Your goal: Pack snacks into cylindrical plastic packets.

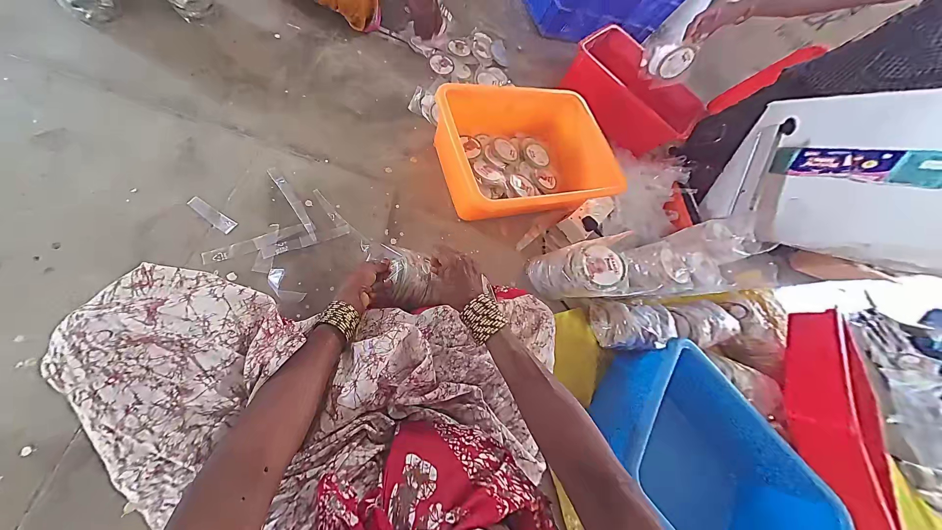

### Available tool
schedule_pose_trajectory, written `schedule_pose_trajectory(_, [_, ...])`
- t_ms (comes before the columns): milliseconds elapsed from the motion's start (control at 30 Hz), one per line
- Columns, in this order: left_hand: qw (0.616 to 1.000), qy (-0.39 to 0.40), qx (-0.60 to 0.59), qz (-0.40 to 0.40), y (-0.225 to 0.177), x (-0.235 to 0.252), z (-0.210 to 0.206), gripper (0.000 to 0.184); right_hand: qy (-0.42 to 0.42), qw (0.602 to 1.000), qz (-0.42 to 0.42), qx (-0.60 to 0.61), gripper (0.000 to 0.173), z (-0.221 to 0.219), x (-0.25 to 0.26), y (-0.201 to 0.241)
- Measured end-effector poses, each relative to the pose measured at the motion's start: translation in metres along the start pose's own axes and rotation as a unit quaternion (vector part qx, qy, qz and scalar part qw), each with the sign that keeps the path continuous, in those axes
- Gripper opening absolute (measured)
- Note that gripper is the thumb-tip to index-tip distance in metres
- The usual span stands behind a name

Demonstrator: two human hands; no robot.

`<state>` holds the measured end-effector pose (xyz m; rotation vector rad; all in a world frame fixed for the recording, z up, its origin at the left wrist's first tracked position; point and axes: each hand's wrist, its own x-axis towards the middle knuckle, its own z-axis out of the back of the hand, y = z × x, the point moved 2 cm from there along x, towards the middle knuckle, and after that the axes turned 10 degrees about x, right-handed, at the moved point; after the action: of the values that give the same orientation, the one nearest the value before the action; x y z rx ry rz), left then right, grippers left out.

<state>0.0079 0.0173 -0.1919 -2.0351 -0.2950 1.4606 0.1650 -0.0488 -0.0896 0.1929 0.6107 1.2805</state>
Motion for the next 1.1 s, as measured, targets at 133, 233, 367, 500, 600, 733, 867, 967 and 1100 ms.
schedule_pose_trajectory(133, [1.0, 0.0, 0.012, 0.007, 0.007, 0.003, 0.004, 0.026, -0.116, 0.99, 0.06, 0.062, 0.013, 0.001, 0.0, 0.011])
schedule_pose_trajectory(233, [1.0, 0.0, 0.004, 0.006, 0.006, 0.003, 0.002, 0.023, 0.021, 1.0, -0.017, -0.003, 0.03, -0.014, 0.009, 0.008])
schedule_pose_trajectory(367, [1.0, 0.008, -0.003, 0.004, 0.007, 0.0, 0.003, 0.024, -0.036, 0.999, 0.005, 0.014, 0.014, 0.007, 0.009, 0.022])
schedule_pose_trajectory(500, [1.0, 0.001, -0.004, 0.01, 0.005, -0.001, 0.001, 0.021, 0.029, 0.999, -0.034, -0.01, 0.026, -0.005, 0.019, 0.0])
schedule_pose_trajectory(600, [1.0, 0.013, -0.007, 0.007, 0.003, -0.004, -0.002, 0.021, 0.029, 0.999, -0.041, -0.002, 0.024, 0.013, 0.021, 0.004])
schedule_pose_trajectory(733, [1.0, 0.021, 0.013, 0.01, 0.008, 0.001, 0.001, 0.026, -0.069, 0.997, -0.04, 0.003, 0.021, 0.02, 0.003, 0.005])
schedule_pose_trajectory(867, [1.0, 0.016, 0.021, 0.006, 0.001, -0.001, -0.001, 0.026, 0.021, 0.997, -0.067, -0.015, 0.026, 0.019, -0.001, -0.006])
schedule_pose_trajectory(967, [0.999, 0.006, 0.04, 0.002, 0.007, 0.001, 0.001, 0.022, -0.113, 0.992, -0.047, 0.024, 0.016, 0.027, -0.003, -0.012])
schedule_pose_trajectory(1100, [0.999, 0.007, 0.041, 0.006, 0.004, 0.0, 0.0, 0.021, 0.018, 0.991, -0.132, -0.028, 0.031, 0.013, -0.015, -0.029])
